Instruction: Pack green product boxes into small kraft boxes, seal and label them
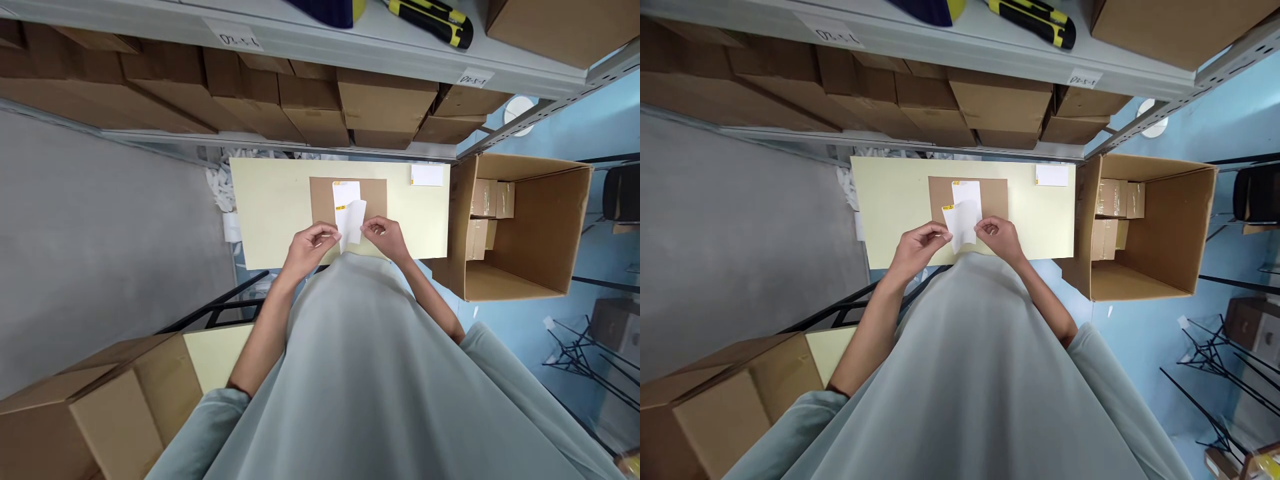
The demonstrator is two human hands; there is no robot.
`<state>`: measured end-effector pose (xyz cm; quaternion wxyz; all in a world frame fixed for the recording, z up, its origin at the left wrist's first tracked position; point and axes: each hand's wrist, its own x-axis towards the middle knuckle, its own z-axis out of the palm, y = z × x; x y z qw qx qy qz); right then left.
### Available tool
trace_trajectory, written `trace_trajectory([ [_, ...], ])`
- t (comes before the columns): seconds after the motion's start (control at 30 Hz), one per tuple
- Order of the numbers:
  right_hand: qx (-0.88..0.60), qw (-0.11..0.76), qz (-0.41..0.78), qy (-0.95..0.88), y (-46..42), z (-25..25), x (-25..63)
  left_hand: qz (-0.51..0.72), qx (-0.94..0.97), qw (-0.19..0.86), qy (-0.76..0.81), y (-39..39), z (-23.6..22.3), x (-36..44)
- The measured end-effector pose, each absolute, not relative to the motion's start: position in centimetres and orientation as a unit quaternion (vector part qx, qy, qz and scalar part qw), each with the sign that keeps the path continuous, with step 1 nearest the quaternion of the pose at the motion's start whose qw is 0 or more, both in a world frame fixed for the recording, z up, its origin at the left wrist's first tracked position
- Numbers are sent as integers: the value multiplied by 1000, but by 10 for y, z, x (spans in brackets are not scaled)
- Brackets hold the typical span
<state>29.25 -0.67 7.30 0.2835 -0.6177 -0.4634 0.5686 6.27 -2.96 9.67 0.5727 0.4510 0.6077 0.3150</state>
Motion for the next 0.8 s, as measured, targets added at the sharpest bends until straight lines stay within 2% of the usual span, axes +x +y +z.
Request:
trace_trajectory([
  [0.2,-643,262,546,-469,-3,62,290,302,477,528,635,-21,67,52],
  [0.47,-684,182,508,-491,29,37,277,267,449,523,674,15,10,51],
  [0.8,-727,50,432,-531,54,30,262,151,463,460,743,45,-3,66],
])
